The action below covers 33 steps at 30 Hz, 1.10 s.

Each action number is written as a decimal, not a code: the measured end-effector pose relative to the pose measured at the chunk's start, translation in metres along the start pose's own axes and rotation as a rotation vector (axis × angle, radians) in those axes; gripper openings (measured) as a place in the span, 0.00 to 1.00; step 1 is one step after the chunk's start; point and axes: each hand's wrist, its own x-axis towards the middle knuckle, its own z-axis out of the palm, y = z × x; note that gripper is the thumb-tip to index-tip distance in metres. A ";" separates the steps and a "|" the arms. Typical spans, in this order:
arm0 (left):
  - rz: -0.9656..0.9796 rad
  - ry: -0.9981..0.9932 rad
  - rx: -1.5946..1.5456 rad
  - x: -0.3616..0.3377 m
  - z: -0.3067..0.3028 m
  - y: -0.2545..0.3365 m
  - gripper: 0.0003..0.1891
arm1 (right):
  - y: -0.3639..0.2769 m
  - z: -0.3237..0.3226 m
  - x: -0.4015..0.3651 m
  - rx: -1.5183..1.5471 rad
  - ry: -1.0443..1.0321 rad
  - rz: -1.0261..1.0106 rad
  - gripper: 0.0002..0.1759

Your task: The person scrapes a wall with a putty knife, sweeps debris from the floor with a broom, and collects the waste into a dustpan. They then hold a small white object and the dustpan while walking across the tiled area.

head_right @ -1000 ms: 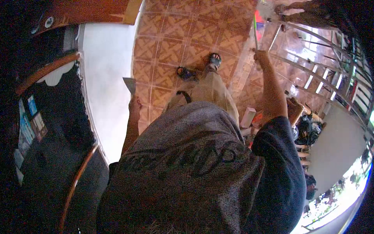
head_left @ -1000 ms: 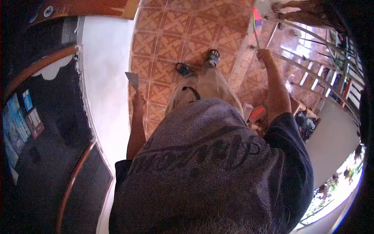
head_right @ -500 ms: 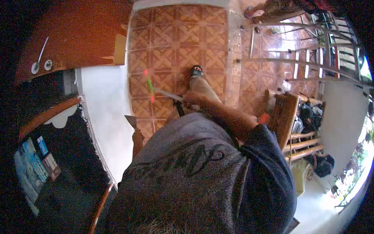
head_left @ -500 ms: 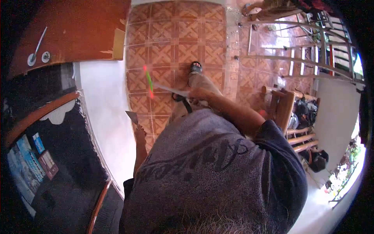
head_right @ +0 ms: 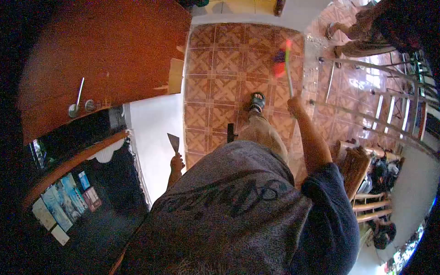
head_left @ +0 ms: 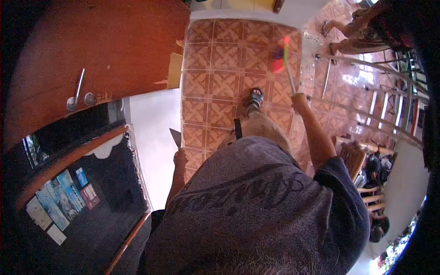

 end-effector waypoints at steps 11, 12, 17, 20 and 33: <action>0.133 -0.127 0.051 0.018 0.118 0.175 0.17 | -0.138 -0.216 0.091 0.515 -0.075 -0.089 0.09; 0.145 -0.192 0.064 0.025 0.122 0.187 0.16 | -0.163 -0.239 0.116 0.664 -0.132 -0.009 0.11; 0.196 -0.255 0.193 0.034 0.142 0.258 0.18 | -0.205 -0.147 0.292 0.779 -0.250 0.147 0.13; 0.280 -0.272 0.387 0.055 0.137 0.289 0.17 | -0.212 -0.121 0.380 1.199 -0.115 0.256 0.12; 0.126 -0.355 0.392 0.159 0.126 0.402 0.17 | -0.205 -0.188 0.384 0.978 -0.163 0.328 0.06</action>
